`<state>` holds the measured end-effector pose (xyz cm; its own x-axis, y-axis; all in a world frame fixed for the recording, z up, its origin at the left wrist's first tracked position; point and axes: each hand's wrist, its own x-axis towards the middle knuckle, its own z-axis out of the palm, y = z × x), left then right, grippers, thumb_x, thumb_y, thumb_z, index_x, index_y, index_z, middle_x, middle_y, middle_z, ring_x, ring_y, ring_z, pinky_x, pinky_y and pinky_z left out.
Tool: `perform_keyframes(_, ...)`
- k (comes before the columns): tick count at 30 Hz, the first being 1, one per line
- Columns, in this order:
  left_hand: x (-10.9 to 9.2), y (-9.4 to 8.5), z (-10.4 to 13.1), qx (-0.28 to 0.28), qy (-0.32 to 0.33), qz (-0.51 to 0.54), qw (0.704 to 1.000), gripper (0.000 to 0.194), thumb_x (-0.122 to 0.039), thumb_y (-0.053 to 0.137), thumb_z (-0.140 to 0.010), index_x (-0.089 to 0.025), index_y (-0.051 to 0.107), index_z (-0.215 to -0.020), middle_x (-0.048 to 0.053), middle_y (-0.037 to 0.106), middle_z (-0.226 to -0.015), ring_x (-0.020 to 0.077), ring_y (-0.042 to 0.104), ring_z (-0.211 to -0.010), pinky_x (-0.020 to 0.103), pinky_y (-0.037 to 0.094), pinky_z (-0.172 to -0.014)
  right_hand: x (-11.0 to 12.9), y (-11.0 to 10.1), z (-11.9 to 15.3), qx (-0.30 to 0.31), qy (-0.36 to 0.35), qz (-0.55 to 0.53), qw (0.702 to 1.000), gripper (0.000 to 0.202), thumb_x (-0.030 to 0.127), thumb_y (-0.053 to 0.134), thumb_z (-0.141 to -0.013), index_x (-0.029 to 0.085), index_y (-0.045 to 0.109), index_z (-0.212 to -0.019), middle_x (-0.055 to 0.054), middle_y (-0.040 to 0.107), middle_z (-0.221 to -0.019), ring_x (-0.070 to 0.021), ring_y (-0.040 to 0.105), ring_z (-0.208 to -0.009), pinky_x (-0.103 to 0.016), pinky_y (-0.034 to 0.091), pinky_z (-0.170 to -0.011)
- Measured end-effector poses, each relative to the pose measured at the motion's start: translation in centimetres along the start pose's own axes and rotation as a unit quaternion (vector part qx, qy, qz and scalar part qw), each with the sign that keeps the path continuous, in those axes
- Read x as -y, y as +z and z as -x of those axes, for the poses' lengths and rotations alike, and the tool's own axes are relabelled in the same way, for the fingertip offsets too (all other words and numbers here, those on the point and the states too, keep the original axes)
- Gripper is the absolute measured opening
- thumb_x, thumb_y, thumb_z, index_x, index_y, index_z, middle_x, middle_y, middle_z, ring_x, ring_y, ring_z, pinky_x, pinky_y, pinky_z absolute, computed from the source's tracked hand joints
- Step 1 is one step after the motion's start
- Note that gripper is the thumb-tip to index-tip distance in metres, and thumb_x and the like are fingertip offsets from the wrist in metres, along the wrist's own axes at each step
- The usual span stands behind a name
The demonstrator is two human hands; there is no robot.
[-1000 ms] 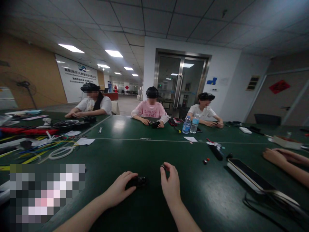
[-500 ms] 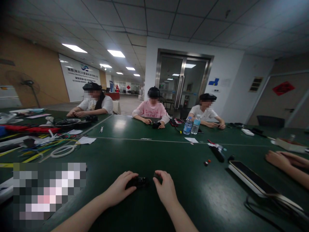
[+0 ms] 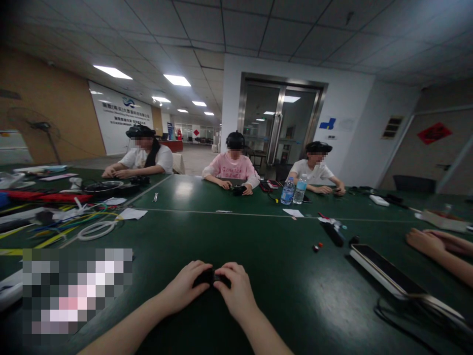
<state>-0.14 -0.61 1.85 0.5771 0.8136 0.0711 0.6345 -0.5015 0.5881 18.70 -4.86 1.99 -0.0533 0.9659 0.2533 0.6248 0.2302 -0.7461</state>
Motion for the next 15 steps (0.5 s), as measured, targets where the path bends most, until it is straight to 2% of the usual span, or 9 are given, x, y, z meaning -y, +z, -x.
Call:
perform_keyframes(4,0.14,0.11,-0.03,-0.003,0.006,0.001,1.0,0.042,-0.031,0.052,-0.081,-0.026,0.049,-0.122,0.003,0.053,-0.118,0.0202,0.047,-0.108,0.033,0.037,-0.094,-0.2,0.28,0.03,0.03,0.014,0.037,0.999,0.021,0.027,0.061,-0.072,0.035,0.068,-0.09,0.0,0.06,-0.105,-0.0228,0.053,-0.103,-0.042,0.039,-0.09)
perform_keyframes(15,0.34,0.36,-0.03,-0.004,0.002,-0.007,1.0,0.043,-0.034,0.051,-0.081,-0.026,0.047,-0.124,0.004,0.052,-0.119,0.021,0.047,-0.109,0.034,0.037,-0.094,-0.51,0.31,0.14,0.035,0.024,0.032,0.999,0.026,0.029,0.062,-0.07,0.036,0.066,-0.094,0.001,0.059,-0.107,-0.0219,0.052,-0.103,-0.041,0.038,-0.091)
